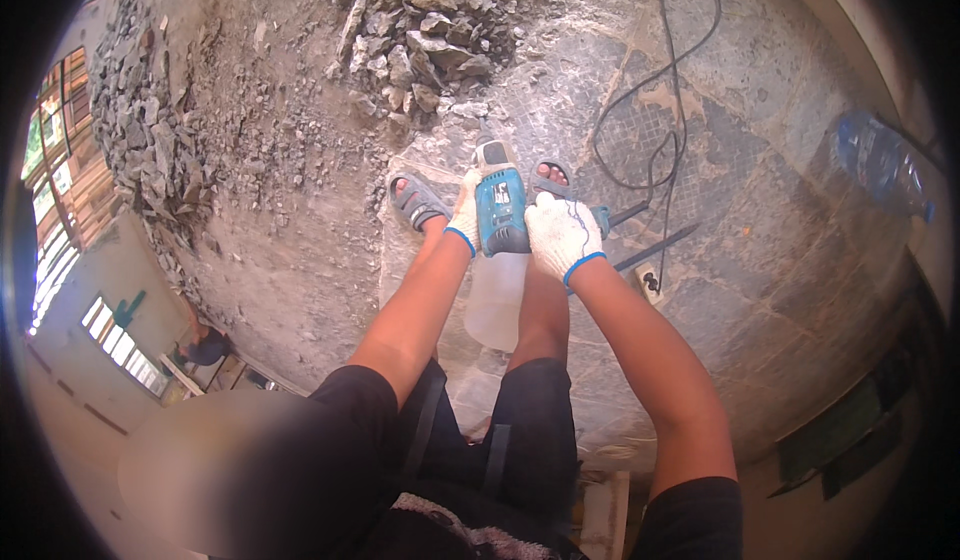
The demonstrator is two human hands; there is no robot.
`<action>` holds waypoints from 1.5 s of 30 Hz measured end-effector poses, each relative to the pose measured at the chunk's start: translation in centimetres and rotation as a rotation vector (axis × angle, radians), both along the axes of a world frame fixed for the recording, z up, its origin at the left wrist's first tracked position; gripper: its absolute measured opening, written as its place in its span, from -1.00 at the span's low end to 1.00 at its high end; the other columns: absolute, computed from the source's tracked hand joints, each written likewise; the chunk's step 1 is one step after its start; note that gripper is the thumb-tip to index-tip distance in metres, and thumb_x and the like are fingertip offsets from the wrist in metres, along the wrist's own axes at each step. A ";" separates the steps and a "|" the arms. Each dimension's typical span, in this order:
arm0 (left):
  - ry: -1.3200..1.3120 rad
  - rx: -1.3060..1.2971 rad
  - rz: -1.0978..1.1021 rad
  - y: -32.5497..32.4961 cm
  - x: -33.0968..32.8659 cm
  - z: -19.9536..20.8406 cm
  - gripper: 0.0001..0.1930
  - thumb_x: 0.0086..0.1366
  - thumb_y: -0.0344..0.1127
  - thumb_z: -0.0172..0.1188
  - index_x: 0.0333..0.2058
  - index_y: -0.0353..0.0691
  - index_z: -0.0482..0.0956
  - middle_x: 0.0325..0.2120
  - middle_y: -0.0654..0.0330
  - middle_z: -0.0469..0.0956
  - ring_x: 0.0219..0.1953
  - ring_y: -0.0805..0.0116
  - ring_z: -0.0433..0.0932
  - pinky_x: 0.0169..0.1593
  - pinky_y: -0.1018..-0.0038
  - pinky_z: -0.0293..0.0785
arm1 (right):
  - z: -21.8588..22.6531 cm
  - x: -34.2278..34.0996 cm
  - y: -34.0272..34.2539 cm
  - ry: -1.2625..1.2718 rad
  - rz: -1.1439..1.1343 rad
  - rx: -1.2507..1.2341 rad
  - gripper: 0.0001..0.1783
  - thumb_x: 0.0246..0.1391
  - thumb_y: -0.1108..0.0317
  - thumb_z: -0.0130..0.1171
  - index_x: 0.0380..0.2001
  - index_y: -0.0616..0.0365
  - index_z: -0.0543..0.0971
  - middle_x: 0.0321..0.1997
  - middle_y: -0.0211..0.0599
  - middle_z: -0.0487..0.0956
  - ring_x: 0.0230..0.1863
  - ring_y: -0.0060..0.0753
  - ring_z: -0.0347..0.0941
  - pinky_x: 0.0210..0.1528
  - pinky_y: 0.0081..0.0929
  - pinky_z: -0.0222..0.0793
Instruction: The person uses a handheld electric drill to break and remove sections of a concrete floor. Debris accumulates around the work area as the person continues drilling in the same spot.
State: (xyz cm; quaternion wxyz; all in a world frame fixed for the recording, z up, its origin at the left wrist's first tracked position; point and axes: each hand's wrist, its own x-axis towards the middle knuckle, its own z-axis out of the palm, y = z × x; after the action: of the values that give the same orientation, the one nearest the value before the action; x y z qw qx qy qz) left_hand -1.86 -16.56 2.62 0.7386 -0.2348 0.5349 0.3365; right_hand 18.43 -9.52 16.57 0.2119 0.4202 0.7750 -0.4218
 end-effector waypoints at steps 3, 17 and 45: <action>-0.019 0.009 0.005 0.9 -0.1 0.5 -0.42 0.62 0.30 -0.01 0.09 -0.06 0.72 -0.18 0.18 0.77 -0.23 0.17 0.77 -0.06 0.16 0.80 | -0.2 -0.4 0.1 -0.017 -0.007 -0.015 -0.82 0.19 0.36 0.34 -0.14 0.08 0.74 0.00 -0.04 0.70 0.02 0.10 0.78 0.06 0.09 0.65; -0.007 -0.033 0.018 1.4 -1.6 -0.8 -0.47 0.63 0.30 0.16 0.13 -0.04 0.73 -0.13 0.16 0.80 -0.19 0.18 0.79 -0.06 0.10 0.82 | -2.3 -1.2 0.1 -0.024 -0.030 0.013 -0.79 0.06 0.38 0.41 -0.19 0.09 0.70 0.01 0.00 0.65 -0.02 0.15 0.75 -0.01 0.10 0.67; 0.099 0.248 -0.046 4.0 -19.4 8.9 -0.56 0.50 0.00 0.30 0.10 -0.24 0.70 -0.23 0.16 0.75 -0.32 0.27 0.79 -0.23 0.29 0.80 | 6.0 -18.6 -4.2 0.111 -0.303 0.192 -0.72 0.01 0.48 0.35 -0.15 0.11 0.66 -0.11 -0.06 0.63 -0.12 0.17 0.72 -0.05 0.11 0.61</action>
State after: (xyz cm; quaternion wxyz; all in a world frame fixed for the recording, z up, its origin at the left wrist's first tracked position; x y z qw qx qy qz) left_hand -21.29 -12.61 11.48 0.7421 -0.1125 0.5303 0.3943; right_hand -0.17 -13.74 22.53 0.0617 0.5265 0.7501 -0.3954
